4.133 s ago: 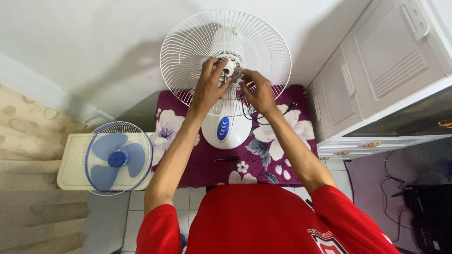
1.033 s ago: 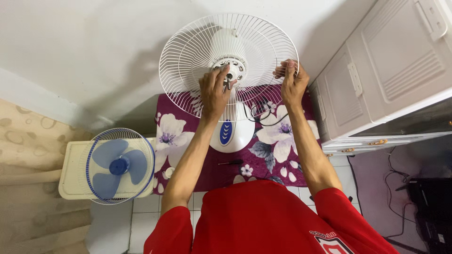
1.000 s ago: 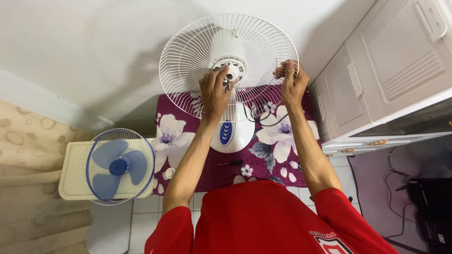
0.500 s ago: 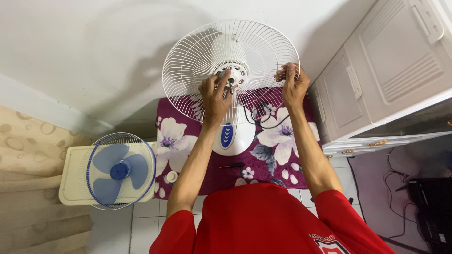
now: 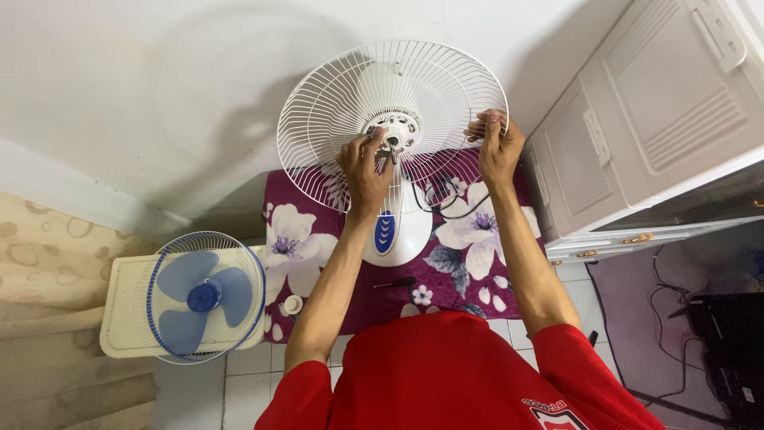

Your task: The person disassembles a table fan by removing the front grille, fan blades, and rear grille. They use a screwdriver to loosen a screw on the front grille before detaching each component and placing them on a nearby surface.

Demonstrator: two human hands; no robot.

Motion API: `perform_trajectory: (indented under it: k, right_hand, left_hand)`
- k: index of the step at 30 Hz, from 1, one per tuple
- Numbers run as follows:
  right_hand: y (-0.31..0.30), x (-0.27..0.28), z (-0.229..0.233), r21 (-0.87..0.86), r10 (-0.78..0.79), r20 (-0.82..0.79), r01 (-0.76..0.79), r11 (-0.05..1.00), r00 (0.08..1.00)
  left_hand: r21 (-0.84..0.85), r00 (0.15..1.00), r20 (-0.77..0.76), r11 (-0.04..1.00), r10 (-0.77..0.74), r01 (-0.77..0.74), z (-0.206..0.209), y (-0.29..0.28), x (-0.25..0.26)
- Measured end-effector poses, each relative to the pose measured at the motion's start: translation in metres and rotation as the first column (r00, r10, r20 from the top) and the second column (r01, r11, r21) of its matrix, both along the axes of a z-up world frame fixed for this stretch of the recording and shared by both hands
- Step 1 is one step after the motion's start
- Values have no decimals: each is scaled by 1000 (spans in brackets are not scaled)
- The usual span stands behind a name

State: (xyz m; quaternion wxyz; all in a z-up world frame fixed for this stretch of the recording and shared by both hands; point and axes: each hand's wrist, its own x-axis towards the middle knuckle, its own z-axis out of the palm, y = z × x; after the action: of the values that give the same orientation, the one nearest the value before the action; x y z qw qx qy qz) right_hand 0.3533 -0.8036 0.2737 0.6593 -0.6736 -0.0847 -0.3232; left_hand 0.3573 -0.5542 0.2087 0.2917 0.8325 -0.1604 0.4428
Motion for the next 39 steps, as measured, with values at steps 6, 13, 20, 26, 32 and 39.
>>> perform_trajectory:
  k: [6,13,20,26,32,39]
  right_hand:
    - [0,-3,0,-20,-29,-11,29,999,1000]
    - [3,-5,4,-36,-59,-39,58,998,997]
    - [7,-19,0,-81,-80,-70,75,994,994]
    - [15,-34,-14,-93,-151,-14,149,985,988]
    - [32,-54,-27,-141,-466,217,500,854,858]
    - [81,-63,-17,-361,-78,121,117,925,990]
  left_hand:
    - [-42,995,3,995,-96,96,-10,3,0]
    - [-53,996,-13,995,-85,85,3,8,-8]
    - [-22,996,0,996,-87,87,10,14,-5]
    - [-35,991,-25,991,-128,127,16,18,-3]
    - [-31,977,-44,978,-210,209,18,26,-9]
    - [-77,955,-114,960,-275,268,27,25,-17]
